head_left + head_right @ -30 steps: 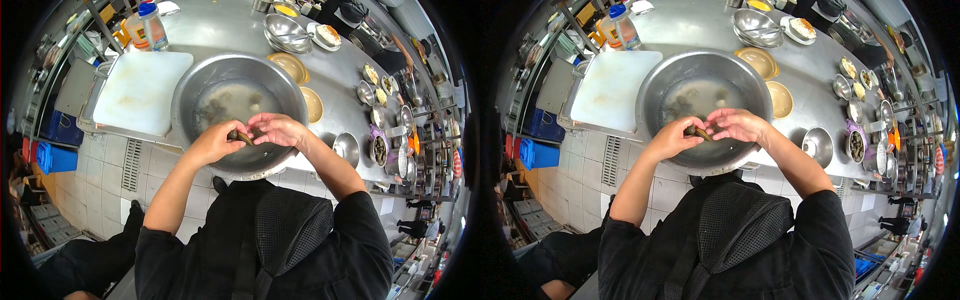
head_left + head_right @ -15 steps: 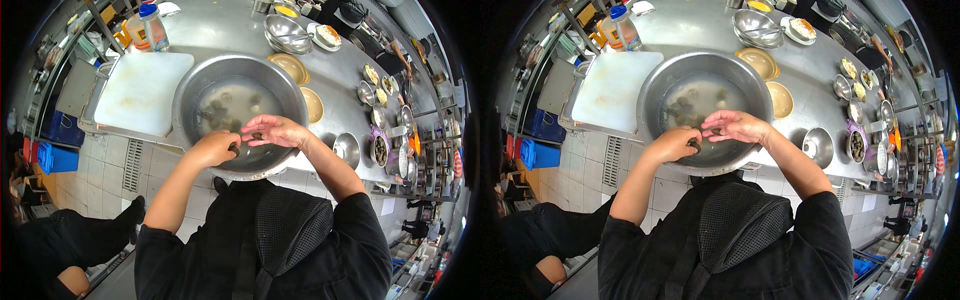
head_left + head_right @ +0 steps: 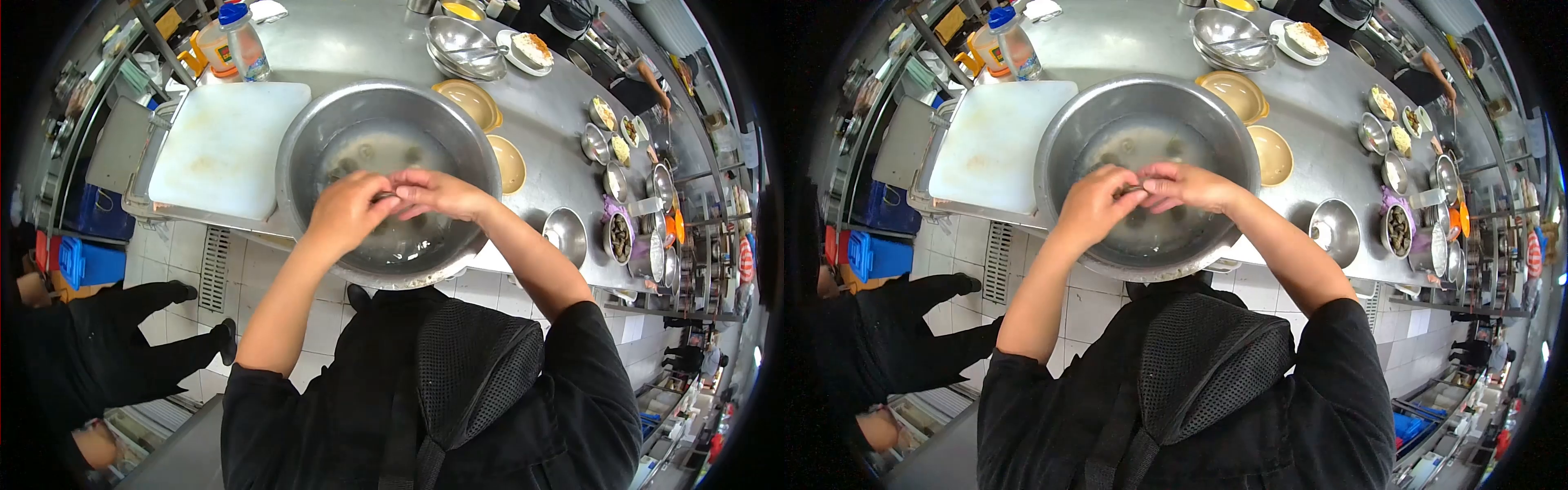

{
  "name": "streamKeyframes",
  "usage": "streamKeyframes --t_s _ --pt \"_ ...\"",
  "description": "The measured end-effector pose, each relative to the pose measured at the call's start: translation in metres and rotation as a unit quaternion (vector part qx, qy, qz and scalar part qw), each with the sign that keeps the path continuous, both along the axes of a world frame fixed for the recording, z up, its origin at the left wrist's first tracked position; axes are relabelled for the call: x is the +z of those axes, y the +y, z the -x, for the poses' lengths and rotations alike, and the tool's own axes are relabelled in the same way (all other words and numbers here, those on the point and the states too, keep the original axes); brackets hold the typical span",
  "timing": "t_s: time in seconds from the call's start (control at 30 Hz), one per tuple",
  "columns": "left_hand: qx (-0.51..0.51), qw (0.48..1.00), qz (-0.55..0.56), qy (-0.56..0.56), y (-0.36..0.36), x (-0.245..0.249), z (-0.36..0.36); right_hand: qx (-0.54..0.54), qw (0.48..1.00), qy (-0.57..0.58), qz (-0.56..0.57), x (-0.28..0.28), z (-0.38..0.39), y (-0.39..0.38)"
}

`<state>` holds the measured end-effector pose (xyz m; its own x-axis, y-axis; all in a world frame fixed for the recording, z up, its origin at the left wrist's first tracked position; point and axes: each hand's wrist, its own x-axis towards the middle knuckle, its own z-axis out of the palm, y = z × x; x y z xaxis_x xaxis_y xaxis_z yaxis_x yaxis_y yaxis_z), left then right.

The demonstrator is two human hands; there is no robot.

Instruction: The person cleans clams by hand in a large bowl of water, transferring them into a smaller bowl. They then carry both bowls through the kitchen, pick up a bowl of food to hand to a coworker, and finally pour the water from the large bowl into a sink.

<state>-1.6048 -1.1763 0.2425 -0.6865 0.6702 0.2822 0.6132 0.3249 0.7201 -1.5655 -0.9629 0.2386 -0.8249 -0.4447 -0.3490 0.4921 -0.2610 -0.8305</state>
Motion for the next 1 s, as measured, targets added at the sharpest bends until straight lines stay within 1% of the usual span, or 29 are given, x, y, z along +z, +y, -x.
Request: streamKeyframes --t_s 0.03,0.07,0.1,0.13,0.17,0.2,0.23,0.27,0.3,0.33,0.37,0.4,0.43,0.47,0.5,0.53,0.57,0.63,0.67,0.73,0.77,0.83,0.87,0.93,0.97,1.0 --pt "0.039 0.998 -0.012 -0.052 -0.003 -0.002 0.003 0.124 0.949 0.12 -0.263 -0.007 0.003 0.007" --pt "0.038 0.998 -0.012 -0.053 -0.008 -0.002 0.006 0.235 0.802 0.228 -0.499 -0.015 0.004 0.01" --pt "0.061 0.985 0.0 -0.161 -0.012 0.0 0.008 0.242 0.763 0.238 -0.549 -0.021 -0.002 0.008" --pt "0.085 0.96 0.011 -0.266 -0.015 0.003 0.01 0.243 0.763 0.238 -0.549 -0.026 -0.006 0.005" --pt "0.069 0.926 -0.028 -0.371 -0.019 0.008 0.011 0.284 0.694 0.264 -0.607 -0.032 -0.01 0.001" --pt "0.071 0.925 -0.029 -0.373 -0.02 0.006 0.011 0.323 0.618 0.287 -0.657 -0.039 -0.013 -0.001" --pt "0.056 0.884 -0.104 -0.452 -0.02 0.005 0.012 0.313 0.61 0.275 -0.674 -0.049 -0.014 -0.003" --pt "0.04 0.832 -0.179 -0.524 -0.02 0.004 0.012 0.315 0.61 0.275 -0.673 -0.054 -0.012 0.001" --pt "0.034 0.803 -0.212 -0.556 -0.021 0.007 0.012 0.338 0.645 0.253 -0.637 -0.05 -0.006 0.005" --pt "0.035 0.802 -0.214 -0.556 -0.021 0.007 0.012 0.36 0.678 0.229 -0.598 -0.047 0.0 0.009" --pt "0.022 0.777 -0.263 -0.572 -0.023 0.005 0.012 0.362 0.677 0.229 -0.598 -0.046 0.004 0.015" --pt "0.009 0.749 -0.311 -0.585 -0.024 0.004 0.012 0.319 0.8 0.113 -0.496 -0.043 0.008 0.02" --pt "0.01 0.749 -0.312 -0.584 -0.026 0.004 0.013 0.262 0.89 -0.008 -0.373 -0.041 0.009 0.023" --pt "0.023 0.77 -0.307 -0.559 -0.027 0.004 0.014 0.262 0.89 -0.007 -0.374 -0.04 0.01 0.026" --pt "0.036 0.789 -0.301 -0.534 -0.029 0.003 0.016 0.268 0.845 0.084 -0.455 -0.03 0.009 0.025" --pt "0.035 0.789 -0.301 -0.534 -0.03 0.001 0.019 0.27 0.786 0.173 -0.528 -0.025 0.008 0.024" --pt "0.056 0.811 -0.304 -0.497 -0.032 -0.003 0.023 0.268 0.787 0.173 -0.529 -0.025 0.008 0.024" --pt "0.094 0.843 -0.304 -0.434 -0.035 -0.004 0.029 0.355 0.657 0.201 -0.634 -0.025 0.01 0.021" --pt "0.094 0.843 -0.304 -0.434 -0.038 -0.002 0.033 0.355 0.658 0.201 -0.634 -0.024 0.011 0.017" --pt "0.11 0.852 -0.281 -0.427 -0.044 0.001 0.038 0.318 0.617 0.232 -0.681 -0.021 0.015 0.003" --pt "0.112 0.852 -0.281 -0.427 -0.044 0.004 0.037 0.319 0.617 0.233 -0.68 -0.026 0.019 -0.003" --pt "0.141 0.848 -0.279 -0.429 -0.042 0.01 0.032 0.209 0.626 0.328 -0.676 -0.042 0.027 -0.014" --pt "0.142 0.848 -0.279 -0.429 -0.042 0.009 0.031 0.21 0.626 0.329 -0.675 -0.049 0.032 -0.02" --pt "0.131 0.857 -0.272 -0.418 -0.042 0.006 0.03 0.289 0.588 0.312 -0.687 -0.058 0.043 -0.028" --pt "0.133 0.856 -0.273 -0.418 -0.044 0.006 0.029 0.291 0.588 0.313 -0.687 -0.061 0.046 -0.027" --pt "0.136 0.863 -0.267 -0.408 -0.046 0.006 0.028 0.284 0.612 0.326 -0.662 -0.062 0.048 -0.026"
